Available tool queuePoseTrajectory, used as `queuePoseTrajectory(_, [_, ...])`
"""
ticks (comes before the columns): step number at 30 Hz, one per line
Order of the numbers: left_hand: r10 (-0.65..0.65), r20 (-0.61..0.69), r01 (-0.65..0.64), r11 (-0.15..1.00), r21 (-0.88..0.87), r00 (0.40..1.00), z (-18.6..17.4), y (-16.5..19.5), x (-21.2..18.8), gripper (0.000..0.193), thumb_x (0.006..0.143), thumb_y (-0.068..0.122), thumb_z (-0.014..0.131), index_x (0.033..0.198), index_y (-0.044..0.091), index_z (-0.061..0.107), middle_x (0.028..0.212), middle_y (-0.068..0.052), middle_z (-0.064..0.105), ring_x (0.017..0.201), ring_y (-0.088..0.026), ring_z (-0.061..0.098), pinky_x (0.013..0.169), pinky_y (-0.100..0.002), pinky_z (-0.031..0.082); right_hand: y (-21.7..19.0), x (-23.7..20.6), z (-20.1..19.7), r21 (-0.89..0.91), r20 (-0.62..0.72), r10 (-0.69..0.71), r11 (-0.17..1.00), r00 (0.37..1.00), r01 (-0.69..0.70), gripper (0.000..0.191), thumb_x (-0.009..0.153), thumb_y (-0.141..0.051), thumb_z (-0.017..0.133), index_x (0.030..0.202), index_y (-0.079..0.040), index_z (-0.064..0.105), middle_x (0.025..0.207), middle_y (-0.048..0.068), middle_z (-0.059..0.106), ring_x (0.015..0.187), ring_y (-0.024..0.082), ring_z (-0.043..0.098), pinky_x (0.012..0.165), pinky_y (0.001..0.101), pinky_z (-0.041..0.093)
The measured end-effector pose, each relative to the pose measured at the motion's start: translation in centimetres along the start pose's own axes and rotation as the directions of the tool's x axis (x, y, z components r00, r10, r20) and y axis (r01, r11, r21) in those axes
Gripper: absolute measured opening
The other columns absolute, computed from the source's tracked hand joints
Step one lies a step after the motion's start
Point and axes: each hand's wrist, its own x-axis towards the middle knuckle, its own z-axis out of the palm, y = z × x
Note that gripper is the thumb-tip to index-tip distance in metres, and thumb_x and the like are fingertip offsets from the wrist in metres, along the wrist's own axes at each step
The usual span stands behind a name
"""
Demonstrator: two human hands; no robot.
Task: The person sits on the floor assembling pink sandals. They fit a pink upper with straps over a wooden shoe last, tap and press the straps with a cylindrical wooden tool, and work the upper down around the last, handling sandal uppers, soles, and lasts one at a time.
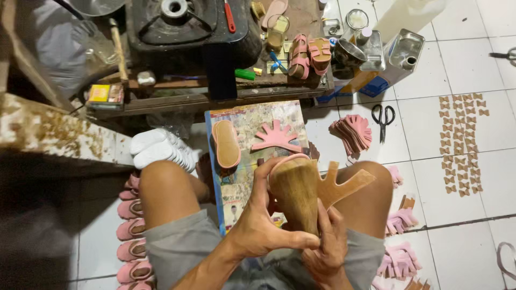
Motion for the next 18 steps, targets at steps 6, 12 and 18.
queuePoseTrajectory(6, [-0.002, 0.039, 0.003, 1.0, -0.025, 0.999, 1.4, 1.1, -2.7, 0.126, 0.066, 0.021, 0.097, 0.162, 0.017, 0.014, 0.16, -0.011, 0.042, 0.138, -0.025, 0.056, 0.106, -0.041, 0.058, -1.7, -2.4, -1.7, -0.008, -0.082, -0.034, 0.999, 0.996, 0.034, 0.064, 0.074, -0.008, 0.08, 0.133, 0.007, 0.06, 0.116, 0.023, 0.063, 0.101, 0.035, 0.068, 0.086, 0.0385, 0.056])
queuePoseTrajectory(12, [-0.035, 0.046, 0.037, 0.998, -0.051, 0.998, 2.7, 1.5, -3.8, 0.123, 0.067, 0.018, 0.096, 0.162, 0.016, 0.018, 0.156, -0.013, 0.046, 0.136, -0.026, 0.058, 0.105, -0.042, 0.06, -2.2, -2.1, -3.3, -0.059, -0.102, -0.109, 0.993, 0.989, 0.104, 0.061, 0.076, -0.01, 0.083, 0.131, 0.005, 0.062, 0.114, 0.021, 0.065, 0.099, 0.033, 0.069, 0.083, 0.0382, 0.057])
queuePoseTrajectory(18, [-0.075, -0.079, 0.052, 0.964, -0.262, 0.994, 2.4, 1.0, -3.1, 0.106, 0.07, 0.013, 0.088, 0.155, 0.014, 0.024, 0.146, -0.012, 0.049, 0.13, -0.025, 0.058, 0.098, -0.042, 0.06, -2.2, -2.6, -3.6, 0.026, 0.037, -0.003, 1.0, 0.999, 0.002, 0.06, 0.075, -0.007, 0.08, 0.132, 0.005, 0.063, 0.114, 0.021, 0.067, 0.102, 0.033, 0.069, 0.087, 0.0365, 0.055])
